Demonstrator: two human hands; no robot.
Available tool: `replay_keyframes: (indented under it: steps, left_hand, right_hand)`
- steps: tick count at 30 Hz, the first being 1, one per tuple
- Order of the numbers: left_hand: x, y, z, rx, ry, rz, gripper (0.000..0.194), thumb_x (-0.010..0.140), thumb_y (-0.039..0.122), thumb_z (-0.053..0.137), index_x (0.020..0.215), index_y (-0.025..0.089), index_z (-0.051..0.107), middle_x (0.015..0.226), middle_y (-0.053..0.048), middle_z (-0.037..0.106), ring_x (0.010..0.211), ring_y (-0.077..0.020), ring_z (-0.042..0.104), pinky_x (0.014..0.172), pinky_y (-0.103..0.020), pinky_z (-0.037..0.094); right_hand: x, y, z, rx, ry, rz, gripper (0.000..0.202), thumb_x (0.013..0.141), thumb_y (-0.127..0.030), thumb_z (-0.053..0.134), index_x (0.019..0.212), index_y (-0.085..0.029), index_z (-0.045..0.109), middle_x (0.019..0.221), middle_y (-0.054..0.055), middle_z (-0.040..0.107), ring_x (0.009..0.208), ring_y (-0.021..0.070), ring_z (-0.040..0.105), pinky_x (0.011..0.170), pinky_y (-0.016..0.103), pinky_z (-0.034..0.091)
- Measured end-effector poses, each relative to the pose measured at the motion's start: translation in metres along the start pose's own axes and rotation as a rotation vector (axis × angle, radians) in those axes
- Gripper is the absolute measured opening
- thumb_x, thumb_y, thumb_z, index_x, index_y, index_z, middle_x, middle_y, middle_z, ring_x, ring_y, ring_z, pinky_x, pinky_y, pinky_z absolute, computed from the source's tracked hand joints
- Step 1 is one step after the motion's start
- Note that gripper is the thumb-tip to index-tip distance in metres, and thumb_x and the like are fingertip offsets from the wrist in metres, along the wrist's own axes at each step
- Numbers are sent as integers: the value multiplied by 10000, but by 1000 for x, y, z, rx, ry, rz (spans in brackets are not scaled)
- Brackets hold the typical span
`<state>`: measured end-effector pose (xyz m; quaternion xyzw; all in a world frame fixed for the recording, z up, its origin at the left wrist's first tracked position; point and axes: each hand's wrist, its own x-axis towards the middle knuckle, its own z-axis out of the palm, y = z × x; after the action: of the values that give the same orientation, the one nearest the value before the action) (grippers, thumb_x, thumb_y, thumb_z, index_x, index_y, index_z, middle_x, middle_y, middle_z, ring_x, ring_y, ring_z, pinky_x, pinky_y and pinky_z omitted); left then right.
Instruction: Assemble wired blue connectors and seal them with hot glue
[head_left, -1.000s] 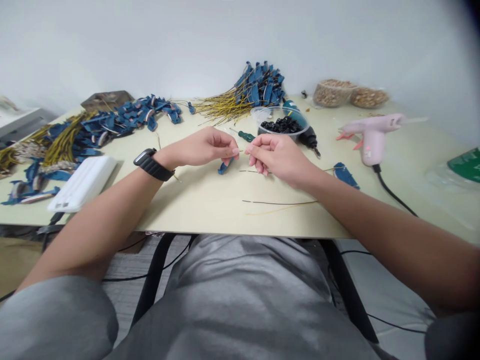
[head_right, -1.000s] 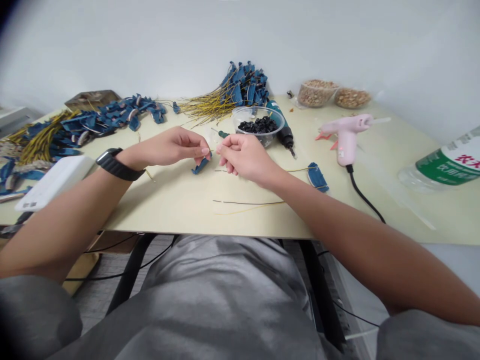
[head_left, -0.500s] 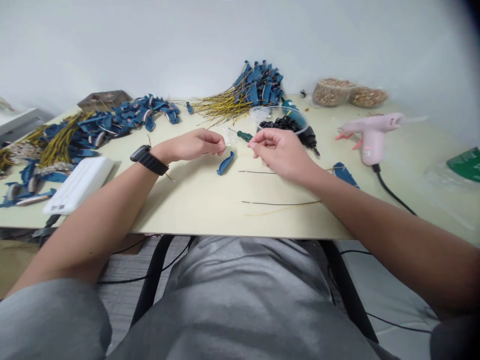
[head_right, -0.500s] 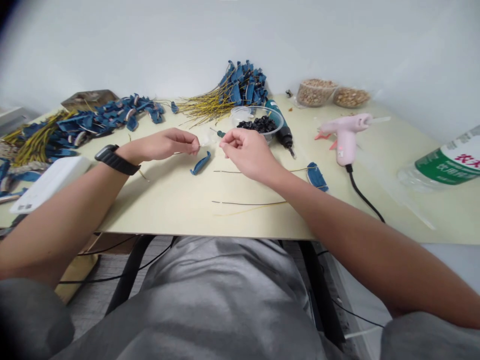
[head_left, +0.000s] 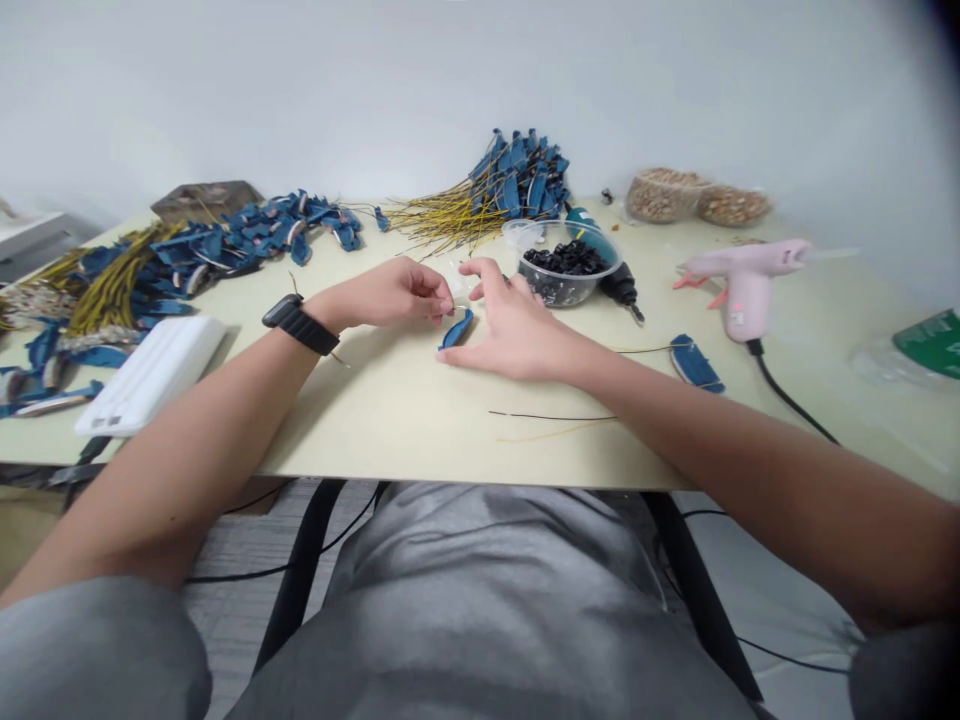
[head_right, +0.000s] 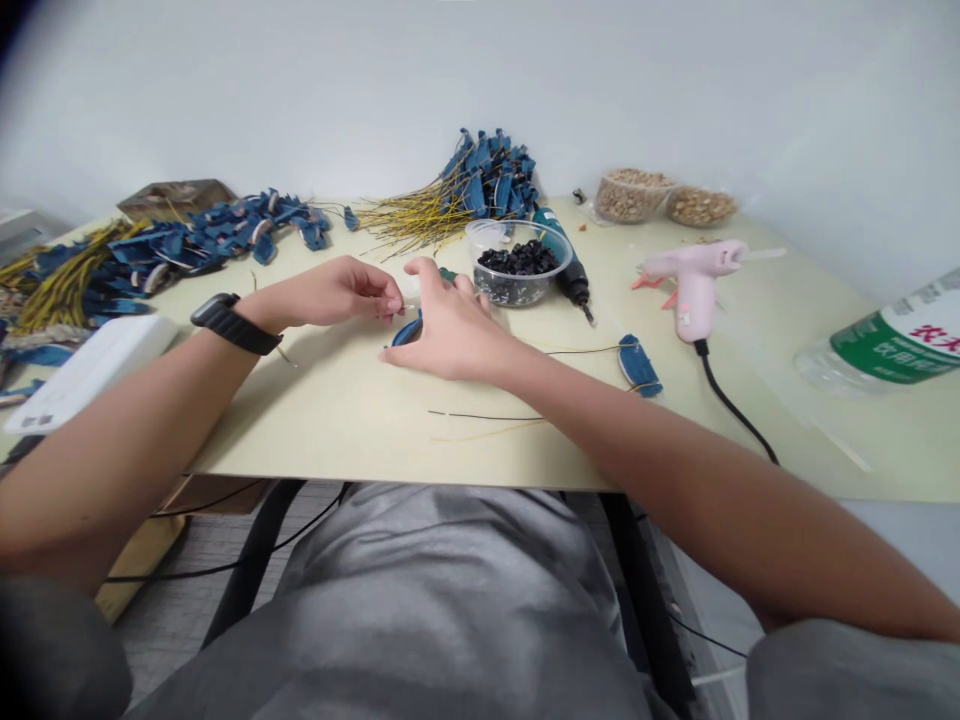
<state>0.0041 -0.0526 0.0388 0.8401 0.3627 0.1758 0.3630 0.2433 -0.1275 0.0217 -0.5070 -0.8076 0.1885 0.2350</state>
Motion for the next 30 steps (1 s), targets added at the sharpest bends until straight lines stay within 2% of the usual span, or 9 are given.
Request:
replay_keyframes:
  steps: [6,11,16,20,22,24,26,28,30]
  left_hand:
    - [1,4,7,37,22,-6,184,893,357,793,914,197,881,964,-44,871,885,-192,736,890,-322,549]
    - [3,6,14,49,49,-41,187,887,380,800,830,211,857,808,-24,788,769,-179,654,756,-318,489]
    - [5,7,17,41,71,-71,146,874,347,818,805,220,838,771,-22,747,748,-188,624,765,-340,491]
    - [5,4,19,34,43,-94,199,914,373,786,838,199,847,812,-32,766,743,-174,619,764,-334,463]
    - [5,3,19,25,33,-88,222,931,381,772,843,192,847,824,-38,784,738,-168,624,760,-327,458]
    - [5,3,19,23,27,-87,226,938,382,775,839,192,848,828,-41,803,731,-164,630,751,-319,457]
    - [5,2,19,18,26,-90,217,939,378,784,847,195,854,848,-44,826,745,-166,655,759,-314,469]
    - [6,2,19,5,28,-93,202,938,370,792,869,194,863,890,-53,850,787,-174,696,796,-313,496]
    - [6,2,19,1,24,-98,202,943,369,790,892,190,870,928,-62,865,826,-183,722,834,-319,514]
  right_hand:
    - [0,0,7,-33,-13,26,952,841,-465,940,1657,-247,500,1557,199,735,1516,499,576,1268,717,421]
    - [3,3,6,-14,-27,20,872,837,-413,875,1617,-244,522,1566,212,746,1511,497,594,1231,682,446]
    - [1,2,5,10,-49,16,878,832,-400,871,1624,-242,527,1573,204,746,1440,465,645,1217,648,472]
    - [1,5,3,42,-68,1,906,840,-408,907,1650,-260,530,1609,197,732,1526,474,597,1271,684,447]
    - [4,10,0,93,-53,0,865,874,-417,905,1649,-259,553,1621,194,722,1557,458,585,1282,664,460]
    - [9,16,-3,126,30,7,649,940,-368,846,1545,-239,647,1556,182,751,1494,415,635,1237,599,510]
    - [13,21,-7,115,112,14,333,980,-266,769,1310,-218,755,1387,158,809,1331,364,710,1145,525,551]
    - [16,23,-10,83,117,24,97,990,-196,729,1068,-211,785,1175,129,834,1133,317,746,1053,473,557]
    - [16,23,-11,55,84,36,94,998,-171,723,934,-213,779,1023,107,822,988,285,736,977,445,544]
